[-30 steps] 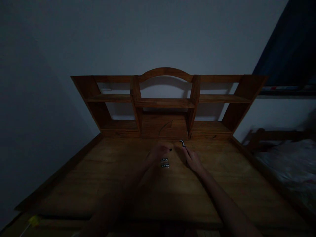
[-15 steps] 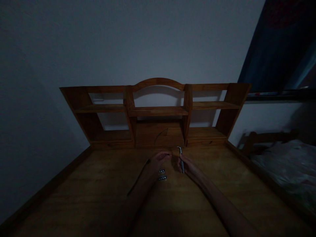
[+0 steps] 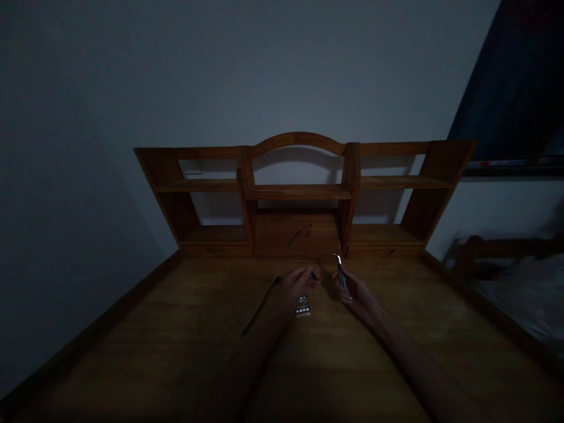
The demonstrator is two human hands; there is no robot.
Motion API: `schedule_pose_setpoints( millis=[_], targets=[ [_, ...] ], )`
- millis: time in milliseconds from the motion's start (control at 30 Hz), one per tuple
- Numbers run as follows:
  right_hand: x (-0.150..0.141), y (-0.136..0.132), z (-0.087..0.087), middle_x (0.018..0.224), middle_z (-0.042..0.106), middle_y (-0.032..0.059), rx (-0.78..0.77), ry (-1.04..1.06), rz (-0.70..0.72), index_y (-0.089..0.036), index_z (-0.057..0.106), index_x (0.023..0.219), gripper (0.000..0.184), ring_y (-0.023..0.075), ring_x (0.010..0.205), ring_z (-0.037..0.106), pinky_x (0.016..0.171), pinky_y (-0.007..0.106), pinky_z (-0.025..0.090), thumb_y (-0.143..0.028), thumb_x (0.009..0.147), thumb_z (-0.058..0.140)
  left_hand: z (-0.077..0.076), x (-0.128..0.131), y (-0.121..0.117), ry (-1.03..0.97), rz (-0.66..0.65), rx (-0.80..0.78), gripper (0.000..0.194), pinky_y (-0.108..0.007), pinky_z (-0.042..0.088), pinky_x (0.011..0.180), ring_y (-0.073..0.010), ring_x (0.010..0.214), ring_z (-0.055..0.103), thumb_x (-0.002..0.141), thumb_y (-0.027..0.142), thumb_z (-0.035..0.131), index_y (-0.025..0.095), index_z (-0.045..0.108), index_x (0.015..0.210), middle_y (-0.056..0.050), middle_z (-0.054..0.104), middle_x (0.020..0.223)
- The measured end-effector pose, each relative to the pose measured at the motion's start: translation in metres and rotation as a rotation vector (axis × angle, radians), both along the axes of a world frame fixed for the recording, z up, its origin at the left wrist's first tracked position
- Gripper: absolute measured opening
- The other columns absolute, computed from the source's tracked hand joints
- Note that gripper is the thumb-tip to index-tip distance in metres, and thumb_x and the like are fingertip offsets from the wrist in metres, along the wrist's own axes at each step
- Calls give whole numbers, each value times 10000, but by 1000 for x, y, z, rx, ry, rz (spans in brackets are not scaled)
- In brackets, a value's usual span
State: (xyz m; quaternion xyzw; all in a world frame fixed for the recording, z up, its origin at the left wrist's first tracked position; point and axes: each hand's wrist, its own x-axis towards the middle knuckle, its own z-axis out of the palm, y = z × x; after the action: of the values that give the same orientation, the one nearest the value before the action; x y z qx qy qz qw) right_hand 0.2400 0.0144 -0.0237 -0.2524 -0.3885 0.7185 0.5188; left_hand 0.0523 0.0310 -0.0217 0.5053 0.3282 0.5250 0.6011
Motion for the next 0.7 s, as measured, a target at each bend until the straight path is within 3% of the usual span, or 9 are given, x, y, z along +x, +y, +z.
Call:
schedule_pose_setpoints(
  millis=[100,167,233,300,467,700],
  targets=[
    [-1,-2,4,419,344,-68,32,-229,-85,-174,605,720,484,57,313,189,312,204,135,-600,855,420,-3,-1,2,33,9,43,403,-214,463,552,-115,588,601,770,535,594,152,662,875,-62,675,817],
    [-1,-9,10,398,358,-51,134,-496,-250,-171,601,642,522,72,326,263,333,214,177,-630,829,437,-6,-1,3,31,31,22,418,-232,476,541,-118,550,603,761,540,603,146,653,892,-55,671,792],
    [1,-17,18,490,510,3,328,-803,-445,-173,646,659,441,114,435,438,401,224,271,-585,784,552,-9,-1,4,19,32,-7,434,-280,516,597,-149,590,642,751,539,616,143,644,925,-68,679,824],
    [3,-25,25,587,603,43,484,-1025,-528,-189,684,694,386,169,544,530,459,245,323,-564,745,609,-11,-1,4,4,-4,-21,435,-332,537,687,-189,689,676,745,522,636,142,637,956,-89,687,896],
    [6,-32,36,622,645,51,598,-1279,-485,-189,713,739,410,196,586,567,518,268,359,-555,799,540,-14,-1,5,-62,-78,-42,420,-379,521,820,-226,870,675,716,431,708,147,636,1016,-118,672,1047],
    [9,-25,28,564,586,13,606,-1363,-433,-154,669,648,473,144,529,502,491,245,319,-568,811,506,1,4,-3,40,-141,-34,393,-347,532,732,-212,705,683,656,408,748,113,689,909,-112,722,895]
  ],
)
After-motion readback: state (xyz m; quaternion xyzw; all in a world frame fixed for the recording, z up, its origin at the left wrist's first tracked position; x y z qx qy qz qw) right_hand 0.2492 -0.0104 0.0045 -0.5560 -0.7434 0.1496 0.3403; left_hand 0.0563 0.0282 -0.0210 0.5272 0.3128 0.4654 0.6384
